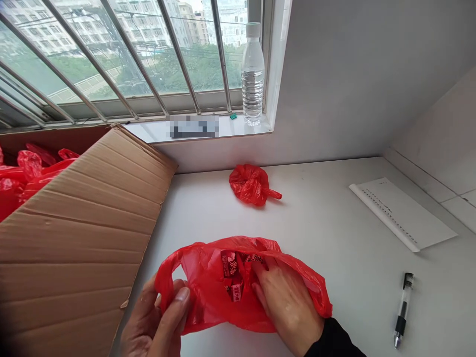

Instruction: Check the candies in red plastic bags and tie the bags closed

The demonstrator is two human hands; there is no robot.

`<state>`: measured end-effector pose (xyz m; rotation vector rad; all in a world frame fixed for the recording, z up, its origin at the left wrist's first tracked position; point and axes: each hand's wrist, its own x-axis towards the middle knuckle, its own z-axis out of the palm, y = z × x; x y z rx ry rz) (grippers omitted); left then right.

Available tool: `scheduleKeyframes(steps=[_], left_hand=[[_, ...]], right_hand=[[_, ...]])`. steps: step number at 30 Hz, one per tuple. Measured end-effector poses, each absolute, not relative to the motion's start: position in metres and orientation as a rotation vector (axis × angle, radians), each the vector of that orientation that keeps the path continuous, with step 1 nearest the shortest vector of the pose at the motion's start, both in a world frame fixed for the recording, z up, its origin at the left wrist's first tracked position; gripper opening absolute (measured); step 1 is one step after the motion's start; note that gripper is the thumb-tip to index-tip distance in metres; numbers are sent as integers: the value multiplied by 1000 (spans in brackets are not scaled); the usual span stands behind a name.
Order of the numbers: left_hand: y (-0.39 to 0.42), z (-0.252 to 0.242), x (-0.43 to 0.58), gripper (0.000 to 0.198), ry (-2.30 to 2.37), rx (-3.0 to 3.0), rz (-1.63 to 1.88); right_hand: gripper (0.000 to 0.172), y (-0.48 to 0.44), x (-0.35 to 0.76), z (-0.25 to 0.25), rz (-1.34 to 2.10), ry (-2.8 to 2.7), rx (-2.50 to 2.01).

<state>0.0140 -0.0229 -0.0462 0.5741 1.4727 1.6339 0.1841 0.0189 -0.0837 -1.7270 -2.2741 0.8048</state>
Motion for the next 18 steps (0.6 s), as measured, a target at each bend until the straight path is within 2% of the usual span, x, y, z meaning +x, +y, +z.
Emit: scheduleKeyframes(steps=[2,6,12,18], left_hand=[[-22,-46,13,42,1478,584,1631],[-22,-47,14,45,1486,582,1617],[-25,-48,20,41,1469,478,1659],[-24,-52,16,32,1418,498,1678]], right_hand=[[28,19,184,-85,810,-2283,-1704],[36,21,184,-88,716,-2292,-1708],[35,29,172,-84,702,-2272,-1812],[31,33,158,-82,668,-2278,-1666]])
